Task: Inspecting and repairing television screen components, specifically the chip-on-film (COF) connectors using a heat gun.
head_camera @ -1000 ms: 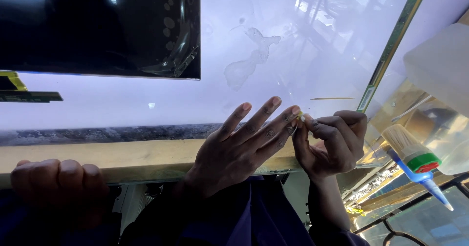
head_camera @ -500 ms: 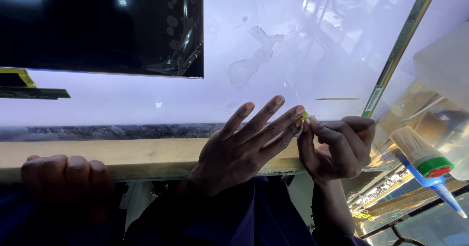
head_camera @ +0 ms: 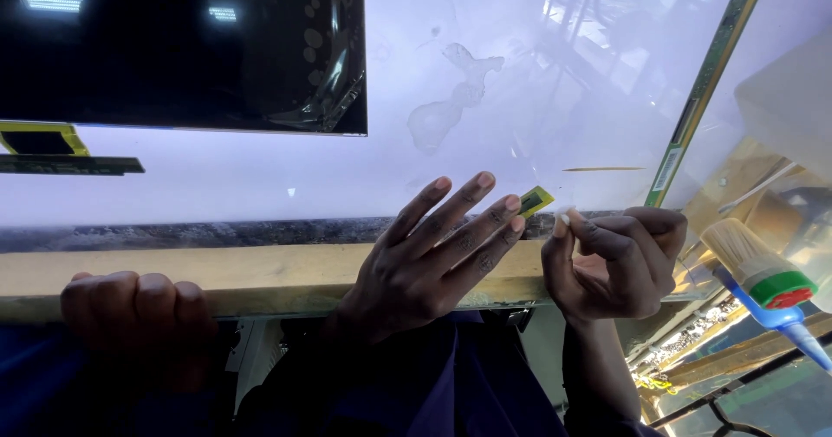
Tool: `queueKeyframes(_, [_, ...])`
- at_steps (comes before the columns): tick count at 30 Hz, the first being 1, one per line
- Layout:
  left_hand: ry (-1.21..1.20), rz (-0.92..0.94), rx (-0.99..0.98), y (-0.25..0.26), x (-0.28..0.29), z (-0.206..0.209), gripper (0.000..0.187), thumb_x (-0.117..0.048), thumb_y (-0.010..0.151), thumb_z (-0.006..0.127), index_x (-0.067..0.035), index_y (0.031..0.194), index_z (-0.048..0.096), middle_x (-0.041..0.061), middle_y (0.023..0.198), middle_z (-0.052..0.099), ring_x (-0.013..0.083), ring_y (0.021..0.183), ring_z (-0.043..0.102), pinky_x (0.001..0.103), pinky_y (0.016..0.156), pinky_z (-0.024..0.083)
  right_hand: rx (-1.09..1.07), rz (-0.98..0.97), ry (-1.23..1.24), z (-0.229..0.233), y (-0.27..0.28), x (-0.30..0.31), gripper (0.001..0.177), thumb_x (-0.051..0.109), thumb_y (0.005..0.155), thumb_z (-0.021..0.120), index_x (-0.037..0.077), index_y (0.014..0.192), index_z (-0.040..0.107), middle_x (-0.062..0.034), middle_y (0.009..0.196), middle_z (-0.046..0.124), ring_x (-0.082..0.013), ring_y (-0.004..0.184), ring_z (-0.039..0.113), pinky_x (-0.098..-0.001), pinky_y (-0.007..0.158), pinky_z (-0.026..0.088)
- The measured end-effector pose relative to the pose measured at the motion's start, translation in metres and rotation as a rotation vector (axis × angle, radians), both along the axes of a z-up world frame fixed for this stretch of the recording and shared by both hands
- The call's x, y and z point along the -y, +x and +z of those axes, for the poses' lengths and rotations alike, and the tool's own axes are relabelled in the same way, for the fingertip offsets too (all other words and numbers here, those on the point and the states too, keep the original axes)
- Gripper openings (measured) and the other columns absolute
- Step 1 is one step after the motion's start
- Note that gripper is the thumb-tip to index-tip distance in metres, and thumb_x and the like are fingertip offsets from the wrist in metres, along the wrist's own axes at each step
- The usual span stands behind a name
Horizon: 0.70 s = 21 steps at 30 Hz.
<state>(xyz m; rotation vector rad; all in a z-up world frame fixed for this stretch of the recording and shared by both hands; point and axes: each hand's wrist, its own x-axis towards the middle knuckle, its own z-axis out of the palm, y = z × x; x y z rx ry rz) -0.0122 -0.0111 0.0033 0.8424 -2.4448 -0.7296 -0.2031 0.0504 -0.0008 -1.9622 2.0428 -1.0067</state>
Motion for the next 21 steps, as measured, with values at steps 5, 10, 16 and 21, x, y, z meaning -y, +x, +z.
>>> queueKeyframes(5, [0.022,0.075,-0.089,0.002,0.000,0.000,0.014,-0.006,0.101,0.068,0.001,0.113,0.073,0.010,0.122,0.068,0.0311,0.121,0.060,0.043,0.108,0.044,-0.021,0.120,0.012,-0.001,0.005,0.004,0.007,0.000,0.086,0.072,0.001,0.083,0.066,-0.0105,0.068,0.067,-0.0256,0.063,0.043,-0.0356,0.070,0.034])
queueKeyframes(10, [-0.033,0.069,-0.037,0.003,0.000,-0.002,0.019,-0.006,0.104,0.059,0.001,0.113,0.074,0.010,0.123,0.068,0.0287,0.123,0.058,0.042,0.110,0.043,-0.133,0.175,0.023,-0.003,0.010,0.008,0.010,0.002,0.088,0.074,0.003,0.080,0.068,-0.0058,0.066,0.066,-0.0238,0.059,0.038,-0.0337,0.067,0.032])
queueKeyframes(16, [-0.038,0.067,-0.036,0.005,0.000,-0.002,0.021,-0.007,0.105,0.057,0.003,0.116,0.073,0.011,0.125,0.068,0.0288,0.122,0.060,0.042,0.110,0.043,-0.084,0.301,-0.043,-0.006,0.009,0.007,0.014,-0.001,0.084,0.076,0.005,0.077,0.066,-0.0057,0.065,0.063,-0.0228,0.063,0.048,-0.0330,0.063,0.038])
queueKeyframes(21, [-0.036,0.085,-0.039,0.006,-0.001,-0.001,0.021,-0.007,0.105,0.057,0.000,0.113,0.075,0.011,0.124,0.067,0.0287,0.123,0.058,0.041,0.111,0.042,-0.138,0.218,0.020,-0.004,0.012,0.006,0.005,0.005,0.090,0.074,0.005,0.086,0.071,-0.0042,0.066,0.064,-0.0240,0.063,0.036,-0.0329,0.066,0.031])
